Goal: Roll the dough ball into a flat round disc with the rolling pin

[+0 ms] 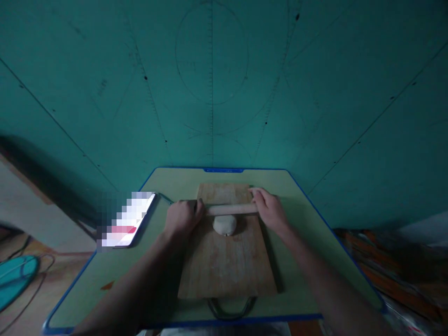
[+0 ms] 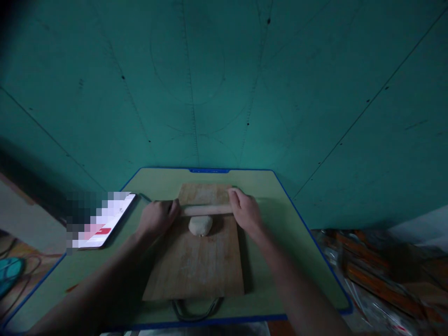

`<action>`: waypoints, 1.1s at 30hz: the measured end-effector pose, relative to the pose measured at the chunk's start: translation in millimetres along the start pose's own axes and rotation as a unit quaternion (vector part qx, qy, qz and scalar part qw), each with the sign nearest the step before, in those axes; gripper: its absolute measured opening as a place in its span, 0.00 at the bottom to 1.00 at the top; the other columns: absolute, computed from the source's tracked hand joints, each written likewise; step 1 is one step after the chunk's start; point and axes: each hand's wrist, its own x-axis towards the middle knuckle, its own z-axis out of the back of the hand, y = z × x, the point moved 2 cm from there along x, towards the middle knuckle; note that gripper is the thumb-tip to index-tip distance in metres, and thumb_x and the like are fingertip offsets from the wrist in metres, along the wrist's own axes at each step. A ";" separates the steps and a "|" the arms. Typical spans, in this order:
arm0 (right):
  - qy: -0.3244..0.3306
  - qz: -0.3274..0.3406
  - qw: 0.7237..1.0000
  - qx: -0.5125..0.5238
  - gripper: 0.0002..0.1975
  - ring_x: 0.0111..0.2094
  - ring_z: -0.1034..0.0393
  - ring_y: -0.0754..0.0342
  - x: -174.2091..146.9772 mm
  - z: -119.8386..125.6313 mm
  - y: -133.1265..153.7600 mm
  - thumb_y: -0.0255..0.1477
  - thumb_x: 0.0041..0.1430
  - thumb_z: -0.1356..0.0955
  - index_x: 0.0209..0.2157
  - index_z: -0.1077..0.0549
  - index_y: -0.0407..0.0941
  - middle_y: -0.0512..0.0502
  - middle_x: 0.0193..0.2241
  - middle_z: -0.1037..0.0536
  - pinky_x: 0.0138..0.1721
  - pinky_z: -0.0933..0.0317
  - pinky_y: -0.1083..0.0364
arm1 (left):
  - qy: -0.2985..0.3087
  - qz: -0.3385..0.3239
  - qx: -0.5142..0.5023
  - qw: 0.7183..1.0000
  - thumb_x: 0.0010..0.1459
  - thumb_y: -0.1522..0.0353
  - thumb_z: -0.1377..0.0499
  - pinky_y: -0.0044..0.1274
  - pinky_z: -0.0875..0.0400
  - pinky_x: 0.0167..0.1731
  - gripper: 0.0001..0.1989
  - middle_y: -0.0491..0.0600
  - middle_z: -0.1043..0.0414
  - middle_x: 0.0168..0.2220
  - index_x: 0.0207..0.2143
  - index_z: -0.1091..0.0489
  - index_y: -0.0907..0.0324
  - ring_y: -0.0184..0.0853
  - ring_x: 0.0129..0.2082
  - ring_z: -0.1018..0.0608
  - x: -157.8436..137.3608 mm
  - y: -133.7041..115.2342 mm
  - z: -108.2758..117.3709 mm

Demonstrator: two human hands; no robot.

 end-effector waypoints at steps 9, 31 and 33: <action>-0.150 -0.013 0.965 0.212 0.12 0.32 0.26 0.55 6.3 29.6 -19.5 0.33 0.61 0.37 0.44 0.31 0.46 0.42 0.43 0.23 0.35 0.32 0.54 | -0.066 0.013 -0.098 0.993 0.62 0.58 0.58 0.23 0.45 0.22 0.28 0.52 0.28 0.17 0.18 0.29 0.60 0.34 0.18 0.28 -8.0 19.5 23.7; 0.234 -0.021 0.972 0.003 0.20 0.24 0.34 0.55 -13.4 9.6 20.1 0.34 0.64 0.41 0.20 0.32 0.45 0.48 0.21 0.27 0.25 0.52 0.56 | 0.085 -0.177 0.096 0.976 0.63 0.67 0.52 0.26 0.47 0.21 0.16 0.54 0.29 0.22 0.33 0.25 0.61 0.39 0.22 0.26 -23.5 2.4 4.7; 0.238 -0.026 0.971 0.004 0.19 0.24 0.34 0.55 -12.4 8.4 19.9 0.33 0.64 0.41 0.20 0.32 0.45 0.47 0.20 0.26 0.25 0.51 0.56 | 0.085 -0.178 0.088 0.976 0.63 0.67 0.52 0.27 0.47 0.20 0.15 0.52 0.31 0.20 0.32 0.27 0.60 0.39 0.21 0.27 -24.3 2.4 3.7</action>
